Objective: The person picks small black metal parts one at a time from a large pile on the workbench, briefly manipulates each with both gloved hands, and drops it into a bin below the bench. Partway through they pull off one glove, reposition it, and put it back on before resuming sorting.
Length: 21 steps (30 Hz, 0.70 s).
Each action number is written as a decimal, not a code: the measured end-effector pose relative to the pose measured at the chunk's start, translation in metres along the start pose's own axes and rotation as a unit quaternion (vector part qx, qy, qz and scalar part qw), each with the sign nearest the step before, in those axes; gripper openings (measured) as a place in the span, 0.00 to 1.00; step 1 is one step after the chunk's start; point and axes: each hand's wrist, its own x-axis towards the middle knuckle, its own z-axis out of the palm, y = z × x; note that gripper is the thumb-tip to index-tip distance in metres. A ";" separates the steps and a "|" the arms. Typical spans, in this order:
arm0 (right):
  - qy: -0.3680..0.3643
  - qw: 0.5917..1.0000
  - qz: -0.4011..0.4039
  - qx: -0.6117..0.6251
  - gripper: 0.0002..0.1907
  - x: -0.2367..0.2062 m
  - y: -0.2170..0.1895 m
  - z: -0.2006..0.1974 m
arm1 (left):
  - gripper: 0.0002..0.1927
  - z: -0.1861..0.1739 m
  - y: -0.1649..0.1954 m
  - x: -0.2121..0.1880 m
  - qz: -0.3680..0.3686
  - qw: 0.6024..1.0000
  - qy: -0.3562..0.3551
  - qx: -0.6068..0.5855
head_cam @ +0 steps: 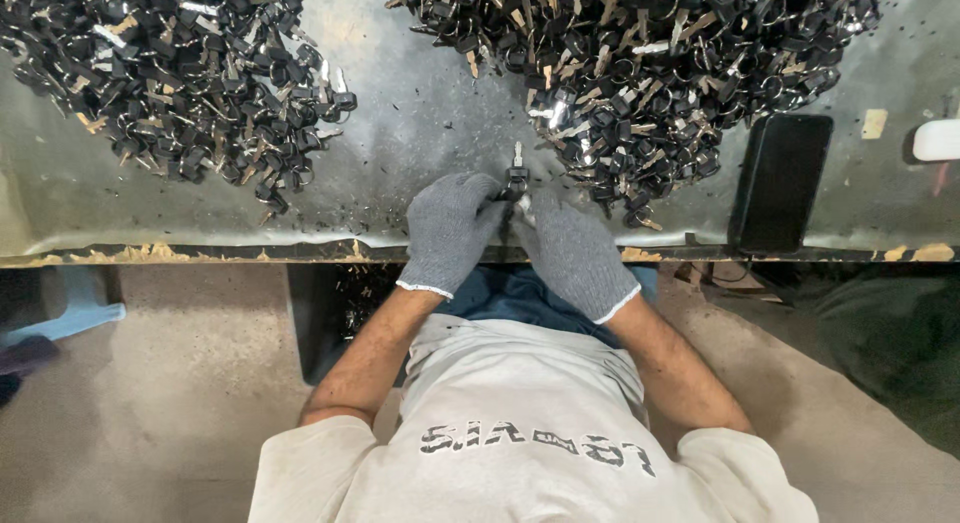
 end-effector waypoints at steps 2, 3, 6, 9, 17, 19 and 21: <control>0.018 1.000 -0.002 0.022 0.36 0.008 -0.001 -0.003 | 0.11 0.003 0.000 0.001 0.023 0.999 -0.013 0.027; 0.055 0.998 -0.025 0.015 0.34 0.011 -0.003 -0.003 | 0.11 0.004 -0.001 0.002 0.034 0.998 -0.023 0.041; 0.091 0.994 -0.037 -0.041 0.21 0.014 -0.012 0.004 | 0.09 0.009 -0.007 0.002 0.080 0.995 -0.028 0.056; 0.015 0.991 0.037 -0.129 0.08 0.012 -0.024 0.017 | 0.11 0.010 -0.013 -0.002 0.132 0.989 -0.007 0.067; -0.023 0.998 -0.033 0.039 0.32 0.017 0.003 -0.011 | 0.09 0.004 -0.009 0.001 0.099 0.995 -0.004 0.013; 0.052 0.997 -0.057 0.030 0.21 0.018 0.003 -0.009 | 0.10 0.007 -0.007 -0.001 0.097 0.995 0.012 0.022; 0.107 0.991 -0.059 -0.049 0.15 0.011 -0.002 0.001 | 0.09 0.011 -0.011 -0.006 0.105 0.994 0.006 0.035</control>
